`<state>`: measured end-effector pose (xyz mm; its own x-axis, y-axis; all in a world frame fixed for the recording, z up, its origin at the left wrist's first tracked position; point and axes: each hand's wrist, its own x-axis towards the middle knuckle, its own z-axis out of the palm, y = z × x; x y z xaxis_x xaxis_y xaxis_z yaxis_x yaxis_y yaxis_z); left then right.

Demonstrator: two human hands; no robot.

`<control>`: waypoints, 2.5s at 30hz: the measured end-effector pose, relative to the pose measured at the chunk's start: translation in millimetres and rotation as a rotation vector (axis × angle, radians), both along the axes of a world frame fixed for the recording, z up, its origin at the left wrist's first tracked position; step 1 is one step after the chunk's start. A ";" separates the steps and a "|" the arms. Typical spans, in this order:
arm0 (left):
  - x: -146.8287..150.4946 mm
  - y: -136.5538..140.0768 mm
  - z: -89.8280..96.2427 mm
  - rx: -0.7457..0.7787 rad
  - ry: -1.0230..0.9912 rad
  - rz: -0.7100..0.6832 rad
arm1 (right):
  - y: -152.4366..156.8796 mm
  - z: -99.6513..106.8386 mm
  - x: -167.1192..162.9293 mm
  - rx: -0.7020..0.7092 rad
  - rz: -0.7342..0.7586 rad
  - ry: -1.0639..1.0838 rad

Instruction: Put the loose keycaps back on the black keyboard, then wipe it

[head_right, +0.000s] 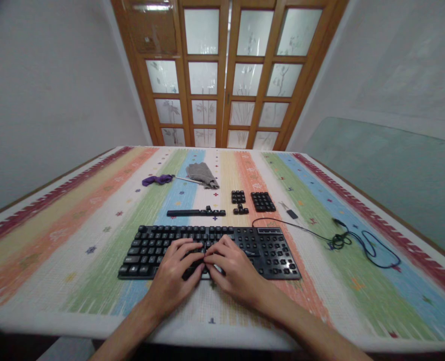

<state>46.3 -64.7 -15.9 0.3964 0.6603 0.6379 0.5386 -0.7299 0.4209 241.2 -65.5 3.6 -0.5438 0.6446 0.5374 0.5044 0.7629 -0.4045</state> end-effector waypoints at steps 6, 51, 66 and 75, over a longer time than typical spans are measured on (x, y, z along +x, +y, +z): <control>1.2 -0.2 -2.1 -0.004 -0.008 -0.008 | -2.6 -3.1 1.5 0.108 -0.001 -0.089; -0.8 -9.2 -6.2 0.080 0.092 -0.014 | 109.1 36.3 21.5 -0.068 -0.158 -0.194; -1.8 -10.9 -6.7 0.100 0.190 -0.045 | 176.9 21.3 4.4 -0.251 -0.202 -0.316; -1.7 -10.3 -7.8 0.117 0.200 -0.043 | 170.7 27.6 5.1 -0.221 -0.242 -0.220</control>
<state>44.6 -75.0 -23.8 0.5486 0.5664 0.6150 0.5703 -0.7914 0.2201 246.2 105.2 31.2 -0.4483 0.8556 0.2588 0.7520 0.5175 -0.4082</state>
